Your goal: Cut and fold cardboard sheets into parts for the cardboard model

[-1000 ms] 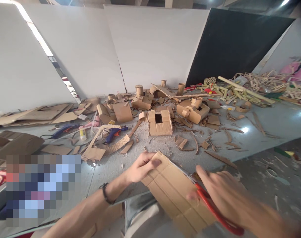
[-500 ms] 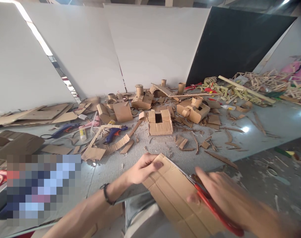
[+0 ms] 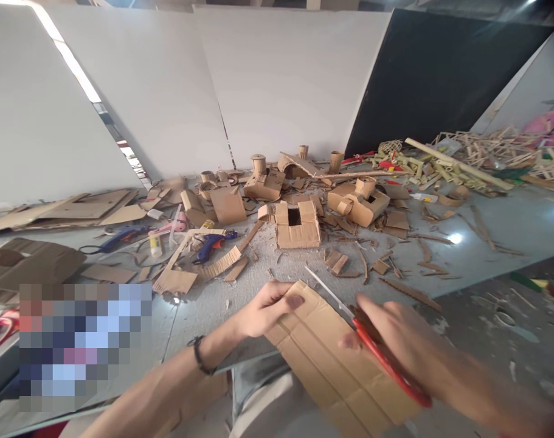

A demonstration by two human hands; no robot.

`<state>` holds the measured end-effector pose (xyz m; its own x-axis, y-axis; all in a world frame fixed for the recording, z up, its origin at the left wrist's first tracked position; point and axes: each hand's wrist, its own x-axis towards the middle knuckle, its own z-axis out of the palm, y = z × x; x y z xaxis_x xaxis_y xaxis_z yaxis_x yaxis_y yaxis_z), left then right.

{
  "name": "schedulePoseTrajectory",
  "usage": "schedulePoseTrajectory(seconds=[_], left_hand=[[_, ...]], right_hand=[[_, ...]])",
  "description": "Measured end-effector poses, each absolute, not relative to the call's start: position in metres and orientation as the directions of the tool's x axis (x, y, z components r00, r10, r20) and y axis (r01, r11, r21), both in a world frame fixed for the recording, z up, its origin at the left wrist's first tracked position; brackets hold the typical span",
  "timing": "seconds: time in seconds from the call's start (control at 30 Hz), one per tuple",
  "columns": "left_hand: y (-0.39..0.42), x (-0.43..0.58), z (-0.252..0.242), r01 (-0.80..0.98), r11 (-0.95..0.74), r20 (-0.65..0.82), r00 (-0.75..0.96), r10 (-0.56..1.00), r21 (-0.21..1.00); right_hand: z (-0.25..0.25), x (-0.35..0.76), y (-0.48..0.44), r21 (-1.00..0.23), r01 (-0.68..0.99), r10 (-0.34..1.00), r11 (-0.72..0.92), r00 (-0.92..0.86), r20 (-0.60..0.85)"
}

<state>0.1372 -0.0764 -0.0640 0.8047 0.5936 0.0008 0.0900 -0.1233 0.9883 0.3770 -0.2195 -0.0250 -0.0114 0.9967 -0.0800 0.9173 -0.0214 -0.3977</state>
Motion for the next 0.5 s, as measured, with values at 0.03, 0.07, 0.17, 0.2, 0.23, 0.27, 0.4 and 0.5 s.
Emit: schedulePoseTrajectory(seconds=[0.03,0.07,0.17,0.2,0.23,0.27,0.4,0.5], left_hand=[[-0.076,0.137,-0.064,0.096,-0.106,-0.012,0.793,0.609,0.990],[-0.076,0.138,-0.065,0.102,-0.085,-0.026,0.776,0.630,0.991],[-0.070,0.140,-0.068,0.110,-0.006,-0.071,0.680,0.730,0.994],[-0.067,0.141,-0.070,0.103,0.017,-0.079,0.630,0.773,0.994],[-0.064,0.142,-0.071,0.093,0.035,-0.082,0.572,0.816,0.995],[-0.061,0.143,-0.072,0.081,0.047,-0.082,0.513,0.854,0.996],[-0.050,0.147,-0.075,0.046,0.076,-0.087,0.336,0.938,0.996],[-0.047,0.147,-0.075,0.036,0.078,-0.085,0.292,0.953,0.996]], right_hand=[[-0.023,0.380,-0.216,-0.421,0.906,0.994,-0.038,-0.010,-0.110],[-0.020,0.384,-0.212,-0.437,0.898,0.992,-0.055,0.001,-0.123],[-0.017,0.407,-0.200,-0.445,0.888,0.993,-0.117,0.091,-0.078],[-0.017,0.417,-0.196,-0.475,0.870,0.991,-0.128,0.102,-0.081],[-0.019,0.428,-0.192,-0.491,0.859,0.990,-0.142,0.118,-0.078],[-0.022,0.439,-0.187,-0.485,0.860,0.987,-0.159,0.156,-0.048],[-0.041,0.473,-0.166,-0.462,0.846,0.953,-0.266,0.302,0.004],[-0.056,0.483,-0.150,-0.472,0.837,0.945,-0.276,0.326,0.027]])
